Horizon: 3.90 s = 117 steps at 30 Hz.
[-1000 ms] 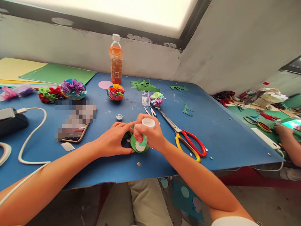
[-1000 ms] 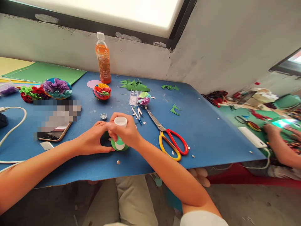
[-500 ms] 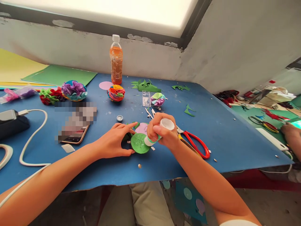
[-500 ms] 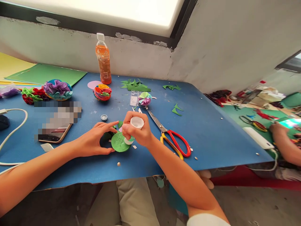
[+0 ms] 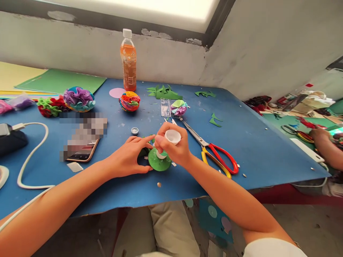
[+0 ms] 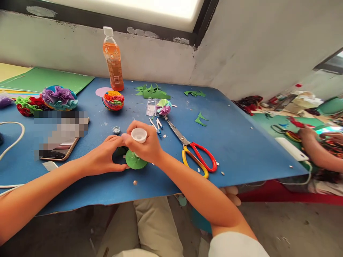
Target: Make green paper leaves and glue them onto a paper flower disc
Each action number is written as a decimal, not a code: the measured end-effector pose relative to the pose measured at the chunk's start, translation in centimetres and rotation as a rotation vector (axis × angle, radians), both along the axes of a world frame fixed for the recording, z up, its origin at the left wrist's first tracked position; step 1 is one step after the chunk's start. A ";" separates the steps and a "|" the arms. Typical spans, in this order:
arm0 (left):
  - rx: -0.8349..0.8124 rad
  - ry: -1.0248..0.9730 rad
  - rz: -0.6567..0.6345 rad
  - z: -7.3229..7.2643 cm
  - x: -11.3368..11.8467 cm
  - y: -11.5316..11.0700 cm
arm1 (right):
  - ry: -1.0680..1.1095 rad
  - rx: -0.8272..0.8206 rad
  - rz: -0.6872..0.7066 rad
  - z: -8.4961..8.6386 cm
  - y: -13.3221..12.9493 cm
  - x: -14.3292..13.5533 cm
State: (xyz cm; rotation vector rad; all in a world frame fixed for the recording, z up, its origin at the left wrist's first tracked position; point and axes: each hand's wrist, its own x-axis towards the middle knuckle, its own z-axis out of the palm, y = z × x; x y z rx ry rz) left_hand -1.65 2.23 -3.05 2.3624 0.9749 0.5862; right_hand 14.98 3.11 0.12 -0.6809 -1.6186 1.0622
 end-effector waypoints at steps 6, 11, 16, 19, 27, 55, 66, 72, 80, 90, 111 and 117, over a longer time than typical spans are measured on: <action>-0.025 -0.018 0.005 0.1 0.1 -0.1 | 0.059 -0.068 0.147 0.8 -0.5 1.9; -0.047 -0.016 0.015 0.0 0.1 0.1 | -0.043 0.036 0.057 0.2 -0.6 0.5; -0.046 -0.016 0.019 0.1 0.1 0.1 | -0.107 0.095 -0.064 0.6 -0.7 0.4; -0.045 -0.021 0.018 0.0 0.2 0.2 | -0.106 0.047 0.052 0.8 -1.1 0.4; -0.045 -0.013 0.022 0.0 0.2 0.1 | -0.133 0.045 0.117 1.3 0.2 1.0; 0.166 0.227 0.094 1.4 -3.0 1.6 | 0.333 0.085 -0.191 3.1 2.5 3.9; 0.087 0.405 0.121 4.1 3.4 2.4 | 0.516 0.109 -0.489 2.3 5.4 5.7; -0.074 0.544 0.095 4.8 7.9 6.0 | 0.563 0.034 -0.522 2.5 6.0 6.3; -0.220 0.580 0.131 4.8 8.5 7.2 | 0.511 0.055 -0.520 1.9 6.3 6.5; -0.191 0.368 0.276 4.8 7.3 9.4 | 0.497 0.084 -0.494 1.7 6.3 6.6; -0.450 -0.179 0.355 2.7 2.8 -0.4 | 0.468 0.084 -0.413 1.8 6.0 5.7; -0.254 -0.062 0.329 2.5 3.3 -0.7 | 0.468 0.094 -0.394 1.8 6.0 5.5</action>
